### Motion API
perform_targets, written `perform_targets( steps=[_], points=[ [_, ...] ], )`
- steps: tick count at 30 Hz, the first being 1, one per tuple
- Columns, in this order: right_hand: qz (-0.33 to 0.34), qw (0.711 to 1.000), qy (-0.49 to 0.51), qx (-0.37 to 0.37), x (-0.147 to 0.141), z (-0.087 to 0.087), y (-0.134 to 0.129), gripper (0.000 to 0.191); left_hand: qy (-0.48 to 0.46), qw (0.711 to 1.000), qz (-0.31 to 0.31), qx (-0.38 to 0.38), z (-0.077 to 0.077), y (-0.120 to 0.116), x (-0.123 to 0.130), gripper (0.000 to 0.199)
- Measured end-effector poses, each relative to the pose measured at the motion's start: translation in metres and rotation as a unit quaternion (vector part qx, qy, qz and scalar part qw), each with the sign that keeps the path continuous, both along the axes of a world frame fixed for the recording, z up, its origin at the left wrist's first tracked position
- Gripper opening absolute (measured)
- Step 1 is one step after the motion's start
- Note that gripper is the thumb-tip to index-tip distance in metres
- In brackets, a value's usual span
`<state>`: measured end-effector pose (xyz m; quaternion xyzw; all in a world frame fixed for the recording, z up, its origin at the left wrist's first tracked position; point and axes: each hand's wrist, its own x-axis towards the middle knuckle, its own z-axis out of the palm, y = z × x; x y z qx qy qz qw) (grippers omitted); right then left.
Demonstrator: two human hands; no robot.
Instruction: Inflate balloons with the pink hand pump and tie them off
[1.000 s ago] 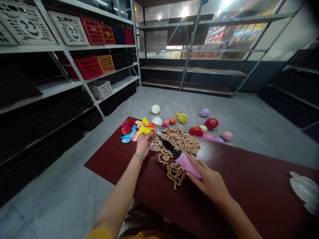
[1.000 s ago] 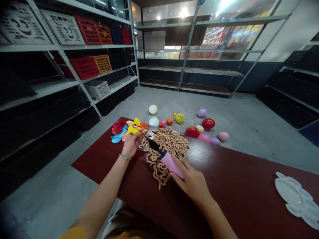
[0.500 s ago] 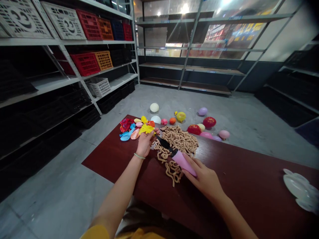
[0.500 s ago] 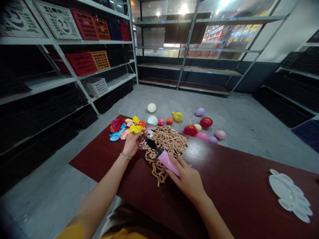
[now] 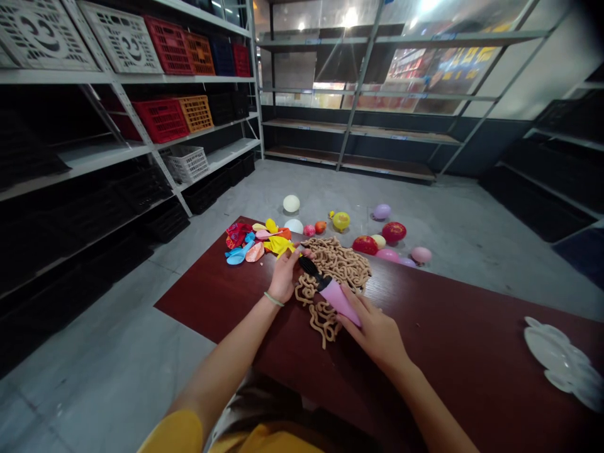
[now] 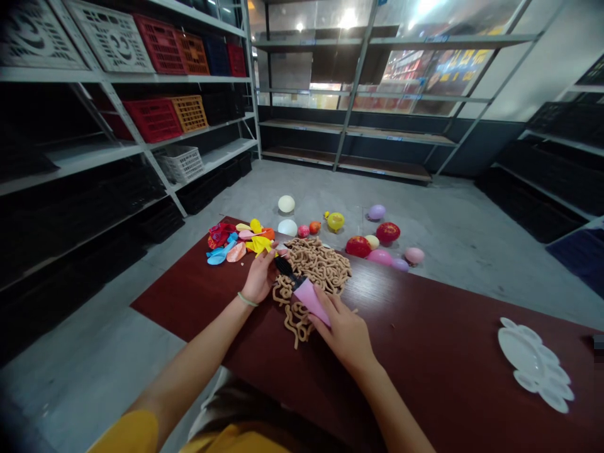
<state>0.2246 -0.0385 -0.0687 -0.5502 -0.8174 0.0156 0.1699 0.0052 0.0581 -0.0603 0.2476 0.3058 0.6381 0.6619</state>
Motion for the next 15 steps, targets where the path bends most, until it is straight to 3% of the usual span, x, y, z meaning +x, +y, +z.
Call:
perform_targets(
  steps=[5,8,15],
  points=[
    [-0.018,0.999,0.04,0.011,-0.003,0.005,-0.004,0.06,-0.081,0.996,-0.028,0.009,0.024,-0.006,0.028,0.036],
    [-0.037,0.998,0.055,0.007,-0.002,0.008,-0.006,0.062,-0.099,0.995,0.008,0.019,0.036,-0.006,0.045,0.034],
    [-0.101,0.991,0.082,-0.017,0.014,0.004,0.0,0.055,-0.096,0.991,0.06,0.068,0.042,-0.007,0.07,0.03]
  ],
)
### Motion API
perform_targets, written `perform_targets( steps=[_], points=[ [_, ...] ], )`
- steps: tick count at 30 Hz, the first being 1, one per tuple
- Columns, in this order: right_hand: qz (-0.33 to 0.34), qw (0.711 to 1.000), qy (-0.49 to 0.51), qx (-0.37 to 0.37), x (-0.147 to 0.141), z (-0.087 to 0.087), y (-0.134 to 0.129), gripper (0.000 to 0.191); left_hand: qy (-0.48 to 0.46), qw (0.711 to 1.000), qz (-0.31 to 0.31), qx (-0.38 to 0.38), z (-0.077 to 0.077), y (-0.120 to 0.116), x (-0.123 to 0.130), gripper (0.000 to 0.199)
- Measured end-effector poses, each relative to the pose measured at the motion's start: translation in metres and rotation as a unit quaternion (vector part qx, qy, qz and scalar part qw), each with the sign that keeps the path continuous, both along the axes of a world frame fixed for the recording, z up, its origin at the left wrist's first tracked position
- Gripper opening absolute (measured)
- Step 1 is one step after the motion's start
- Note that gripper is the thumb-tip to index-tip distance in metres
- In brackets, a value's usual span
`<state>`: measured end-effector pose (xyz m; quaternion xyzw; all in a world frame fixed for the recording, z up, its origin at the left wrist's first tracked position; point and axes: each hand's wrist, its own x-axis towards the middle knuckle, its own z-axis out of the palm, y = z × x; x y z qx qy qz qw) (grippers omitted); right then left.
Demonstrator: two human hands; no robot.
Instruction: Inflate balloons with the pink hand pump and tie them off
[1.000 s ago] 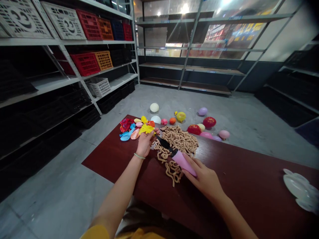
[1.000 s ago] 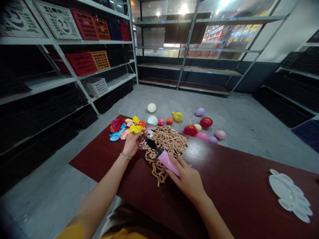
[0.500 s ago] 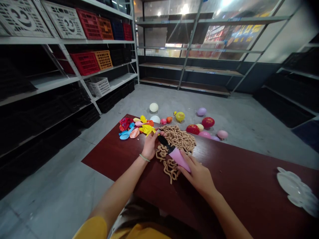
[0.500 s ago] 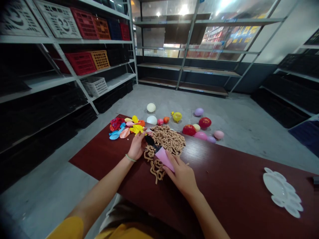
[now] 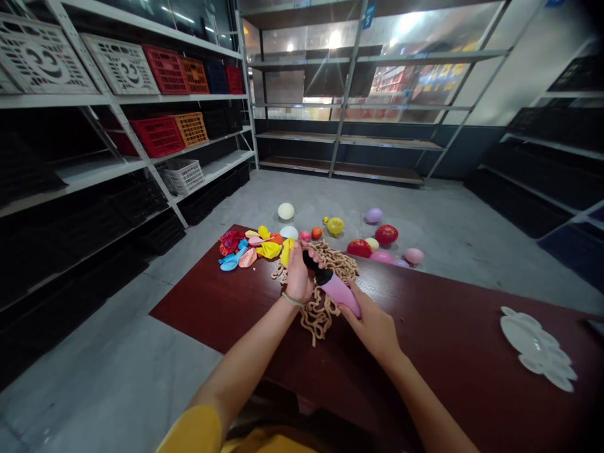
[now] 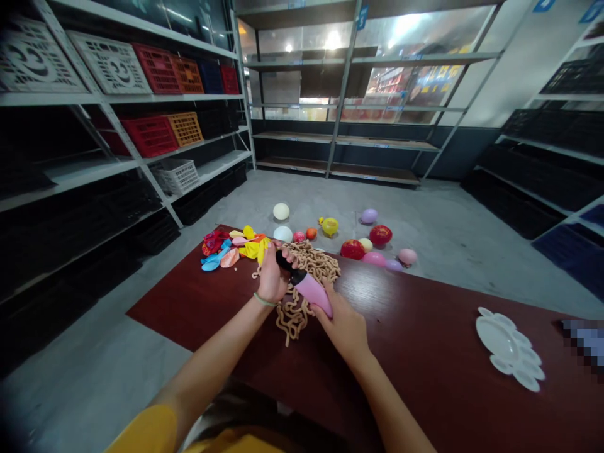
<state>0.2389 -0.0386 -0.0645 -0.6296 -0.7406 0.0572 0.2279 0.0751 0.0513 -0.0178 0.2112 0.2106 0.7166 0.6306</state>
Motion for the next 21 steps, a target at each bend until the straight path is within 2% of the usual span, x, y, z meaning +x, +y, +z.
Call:
perform_targets(
  steps=[3,6,11,15,18,21],
  points=[
    [-0.003,1.0,0.025,-0.003,0.0,-0.004,0.0,0.047,0.003,1.0,0.029,0.003,-0.001,0.002,0.001,0.034],
    [0.051,0.998,0.025,-0.005,-0.003,-0.008,-0.001,0.05,0.021,0.997,0.072,-0.024,0.001,0.009,-0.012,0.035],
    [0.113,0.993,0.015,0.017,-0.002,-0.012,0.0,0.053,0.043,0.987,0.14,-0.065,0.021,0.034,-0.068,0.033],
    [0.125,0.992,-0.007,0.033,-0.001,-0.014,0.001,0.054,0.043,0.983,0.172,-0.051,0.038,0.046,-0.108,0.032],
    [0.118,0.991,-0.028,0.047,0.0,-0.015,-0.001,0.055,0.048,0.984,0.168,-0.041,0.043,0.047,-0.115,0.031],
    [0.105,0.992,-0.037,0.06,0.002,-0.016,-0.002,0.055,0.049,0.987,0.149,-0.036,0.041,0.044,-0.102,0.032]
  ],
)
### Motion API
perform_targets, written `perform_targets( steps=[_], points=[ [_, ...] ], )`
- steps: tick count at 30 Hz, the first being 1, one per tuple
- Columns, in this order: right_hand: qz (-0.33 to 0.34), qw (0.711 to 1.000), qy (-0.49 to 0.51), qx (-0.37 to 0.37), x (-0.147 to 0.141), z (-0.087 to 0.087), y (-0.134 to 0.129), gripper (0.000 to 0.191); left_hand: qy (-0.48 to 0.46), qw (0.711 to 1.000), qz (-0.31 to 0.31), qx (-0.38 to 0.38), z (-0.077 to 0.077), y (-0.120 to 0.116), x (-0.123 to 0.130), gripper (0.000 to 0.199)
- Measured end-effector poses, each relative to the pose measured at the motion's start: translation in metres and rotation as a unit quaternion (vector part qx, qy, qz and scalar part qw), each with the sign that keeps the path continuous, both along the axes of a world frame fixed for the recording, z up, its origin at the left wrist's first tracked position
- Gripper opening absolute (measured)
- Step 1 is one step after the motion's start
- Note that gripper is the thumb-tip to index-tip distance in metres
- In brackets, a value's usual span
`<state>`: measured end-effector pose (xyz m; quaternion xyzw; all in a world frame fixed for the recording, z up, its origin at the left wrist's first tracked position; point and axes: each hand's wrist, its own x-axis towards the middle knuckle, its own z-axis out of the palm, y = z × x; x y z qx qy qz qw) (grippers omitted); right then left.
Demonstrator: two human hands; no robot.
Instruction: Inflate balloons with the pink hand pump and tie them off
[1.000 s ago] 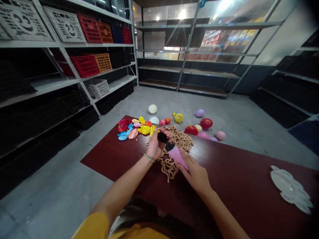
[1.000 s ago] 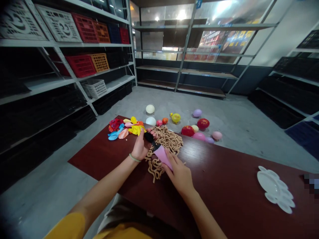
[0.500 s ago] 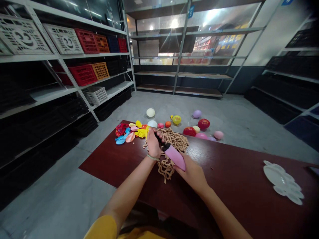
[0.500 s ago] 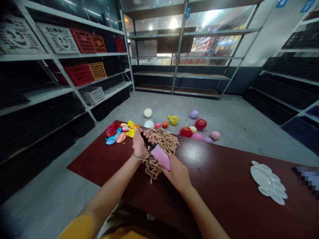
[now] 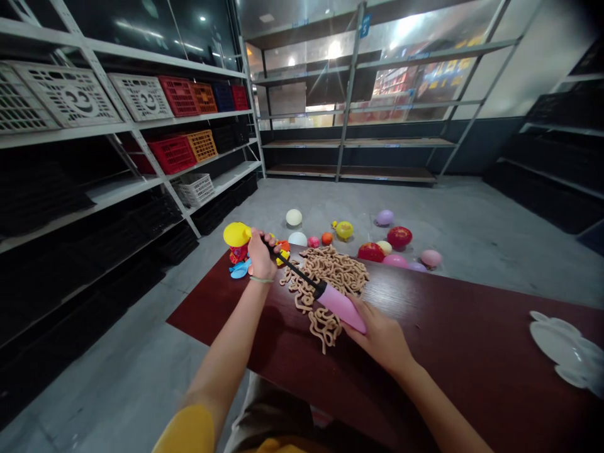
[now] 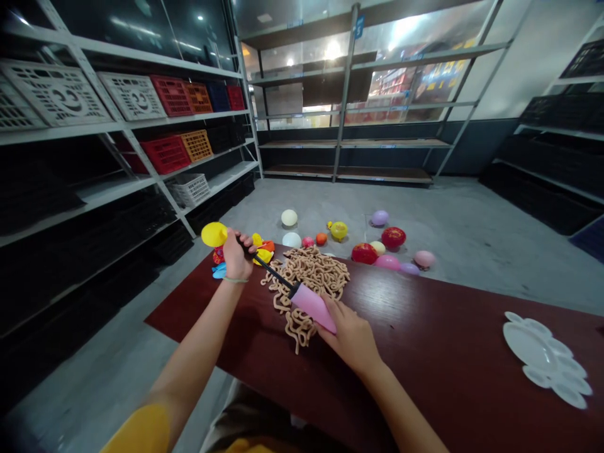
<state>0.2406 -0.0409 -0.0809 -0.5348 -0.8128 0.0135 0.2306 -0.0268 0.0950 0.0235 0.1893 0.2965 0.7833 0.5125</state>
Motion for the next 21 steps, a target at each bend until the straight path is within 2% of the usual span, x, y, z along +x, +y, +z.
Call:
perform_targets(
  steps=[4,9,12,16,19,21],
  points=[
    [-0.018,0.999,0.024,0.018,-0.001,-0.002,-0.002,0.054,0.007,0.999,-0.04,-0.004,-0.011,-0.01,0.036,0.035],
    [-0.062,0.997,0.047,-0.007,-0.004,-0.001,-0.003,0.055,0.05,0.993,-0.104,0.001,-0.031,-0.029,0.087,0.031],
    [-0.06,0.996,0.064,-0.022,-0.006,0.001,-0.003,0.056,0.077,0.99,-0.118,-0.014,-0.039,-0.034,0.1,0.03],
    [-0.019,0.995,0.082,-0.044,-0.009,0.003,-0.004,0.058,0.082,0.99,-0.108,-0.042,-0.037,-0.023,0.082,0.029],
    [0.001,0.996,0.073,-0.041,-0.009,0.003,-0.003,0.058,0.073,0.993,-0.084,-0.049,-0.024,-0.006,0.051,0.029],
    [0.016,0.997,0.066,-0.032,-0.007,0.004,-0.002,0.058,0.077,0.994,-0.048,-0.063,-0.013,0.005,0.028,0.028]
  ],
)
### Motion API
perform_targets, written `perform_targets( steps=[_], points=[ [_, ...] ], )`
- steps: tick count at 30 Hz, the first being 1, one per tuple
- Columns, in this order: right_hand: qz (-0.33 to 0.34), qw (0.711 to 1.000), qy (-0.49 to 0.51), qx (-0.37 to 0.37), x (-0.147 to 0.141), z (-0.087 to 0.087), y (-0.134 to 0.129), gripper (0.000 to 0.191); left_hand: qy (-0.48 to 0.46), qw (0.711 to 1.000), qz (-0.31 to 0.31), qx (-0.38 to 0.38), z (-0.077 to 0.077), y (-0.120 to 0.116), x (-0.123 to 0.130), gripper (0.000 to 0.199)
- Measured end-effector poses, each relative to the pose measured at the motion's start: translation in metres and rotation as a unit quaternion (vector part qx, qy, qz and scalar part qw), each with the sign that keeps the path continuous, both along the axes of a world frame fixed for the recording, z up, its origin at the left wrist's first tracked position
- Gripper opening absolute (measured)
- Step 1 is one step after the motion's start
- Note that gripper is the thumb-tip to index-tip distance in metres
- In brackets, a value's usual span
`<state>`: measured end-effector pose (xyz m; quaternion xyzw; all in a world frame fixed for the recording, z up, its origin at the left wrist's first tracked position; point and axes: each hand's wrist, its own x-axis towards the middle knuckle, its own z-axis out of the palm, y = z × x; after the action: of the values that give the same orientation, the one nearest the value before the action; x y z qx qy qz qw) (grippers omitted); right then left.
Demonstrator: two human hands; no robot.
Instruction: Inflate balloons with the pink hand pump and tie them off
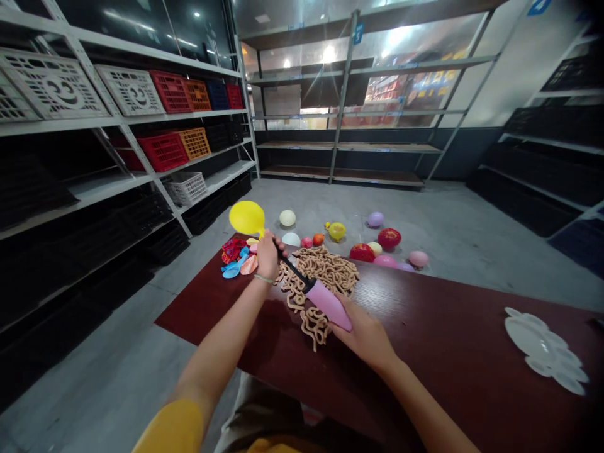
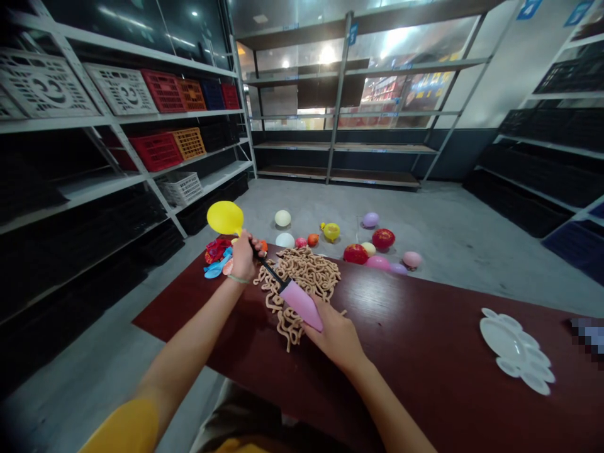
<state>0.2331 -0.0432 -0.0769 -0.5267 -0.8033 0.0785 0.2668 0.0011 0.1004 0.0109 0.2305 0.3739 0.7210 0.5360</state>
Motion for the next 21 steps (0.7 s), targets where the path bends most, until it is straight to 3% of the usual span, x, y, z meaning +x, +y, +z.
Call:
perform_targets(
  steps=[3,6,9,15,18,21],
  points=[
    [0.008,1.0,-0.009,0.013,0.003,0.0,0.001,0.057,-0.009,0.999,0.034,0.023,0.015,0.012,-0.023,0.027],
    [-0.013,1.0,-0.019,0.021,0.005,-0.001,0.001,0.055,-0.022,0.999,0.033,0.031,0.019,0.014,-0.022,0.029],
    [-0.046,0.999,-0.011,0.026,0.004,-0.005,0.0,0.055,-0.022,0.999,0.023,0.025,0.008,0.005,0.003,0.031],
    [-0.07,0.997,0.012,0.007,0.002,-0.008,-0.001,0.054,-0.002,0.999,-0.048,0.022,-0.033,-0.032,0.067,0.031],
    [-0.047,0.999,0.02,-0.005,0.003,-0.006,0.0,0.054,0.019,0.997,-0.07,0.004,-0.037,-0.033,0.068,0.032],
    [-0.015,1.0,0.024,-0.012,0.004,-0.003,0.002,0.057,0.032,0.997,-0.063,-0.004,-0.022,-0.016,0.04,0.03]
  ],
)
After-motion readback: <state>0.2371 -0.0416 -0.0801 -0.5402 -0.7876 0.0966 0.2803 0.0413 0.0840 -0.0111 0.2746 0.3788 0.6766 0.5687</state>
